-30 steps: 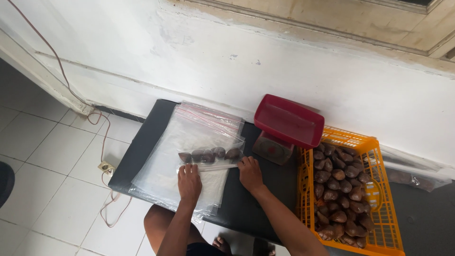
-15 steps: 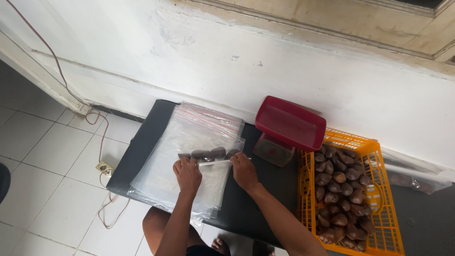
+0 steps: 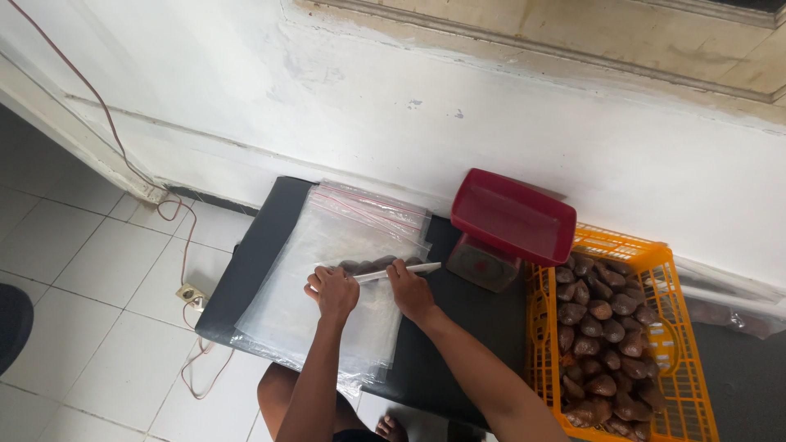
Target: Weighing and bagging fruits from a crate into plastic bags.
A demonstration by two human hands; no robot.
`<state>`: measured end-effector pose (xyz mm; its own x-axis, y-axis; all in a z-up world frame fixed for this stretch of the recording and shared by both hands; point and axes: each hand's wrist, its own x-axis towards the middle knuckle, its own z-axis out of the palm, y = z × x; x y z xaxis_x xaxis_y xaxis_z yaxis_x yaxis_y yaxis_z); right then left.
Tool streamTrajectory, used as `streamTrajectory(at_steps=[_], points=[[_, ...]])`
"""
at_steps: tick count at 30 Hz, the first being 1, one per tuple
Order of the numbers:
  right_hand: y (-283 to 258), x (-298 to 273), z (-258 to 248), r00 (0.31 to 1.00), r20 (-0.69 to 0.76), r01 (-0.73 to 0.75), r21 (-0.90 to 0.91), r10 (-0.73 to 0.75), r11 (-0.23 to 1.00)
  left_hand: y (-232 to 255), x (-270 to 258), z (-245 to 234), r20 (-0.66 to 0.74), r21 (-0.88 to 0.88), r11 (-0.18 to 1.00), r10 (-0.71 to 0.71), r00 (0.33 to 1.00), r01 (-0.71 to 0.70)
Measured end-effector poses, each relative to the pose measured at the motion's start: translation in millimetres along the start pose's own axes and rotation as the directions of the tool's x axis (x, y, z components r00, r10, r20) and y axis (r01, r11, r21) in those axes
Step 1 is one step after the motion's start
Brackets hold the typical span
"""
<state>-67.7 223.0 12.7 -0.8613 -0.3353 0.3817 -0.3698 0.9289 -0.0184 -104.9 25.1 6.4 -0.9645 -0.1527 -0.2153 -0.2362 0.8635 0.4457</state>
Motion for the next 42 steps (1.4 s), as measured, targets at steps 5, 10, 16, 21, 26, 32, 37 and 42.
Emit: streamTrajectory(at_steps=[5,10,16,21,26,32,37,42], points=[[2,17,0,1.0,-0.009,-0.003,-0.015,0.003,1.0,12,-3,-20,0.018,-0.037,0.999,-0.008,1.0,0.008],[3,30,-3,1.0,-0.002,0.01,-0.052,-0.01,0.999,6,9,-10,0.006,-0.03,1.0,0.003,1.0,-0.003],[6,42,7,0.999,0.053,-0.001,-0.047,0.004,0.999,-2,20,-1,0.022,-0.064,0.998,0.019,1.0,-0.017],[14,52,9,0.995,0.062,0.086,-0.108,-0.079,0.99,4,5,-23,-0.031,-0.051,0.993,0.109,0.994,-0.111],[17,70,-9,0.994,0.067,0.098,-0.099,-0.092,0.99,13,-25,-57,-0.161,0.129,0.936,0.345,0.924,-0.327],[15,74,-22,0.993,0.06,0.109,-0.128,-0.102,0.986,9,-12,-53,-0.204,0.288,0.894,0.408,0.89,-0.344],[7,71,-51,0.994,0.069,0.095,-0.119,-0.087,0.988,-3,-9,-49,-0.21,0.247,0.874,0.469,0.858,-0.418],[4,53,-80,0.991,0.089,0.105,-0.104,-0.096,0.989,3,-43,-65,-0.117,0.144,0.856,0.513,0.85,-0.497]])
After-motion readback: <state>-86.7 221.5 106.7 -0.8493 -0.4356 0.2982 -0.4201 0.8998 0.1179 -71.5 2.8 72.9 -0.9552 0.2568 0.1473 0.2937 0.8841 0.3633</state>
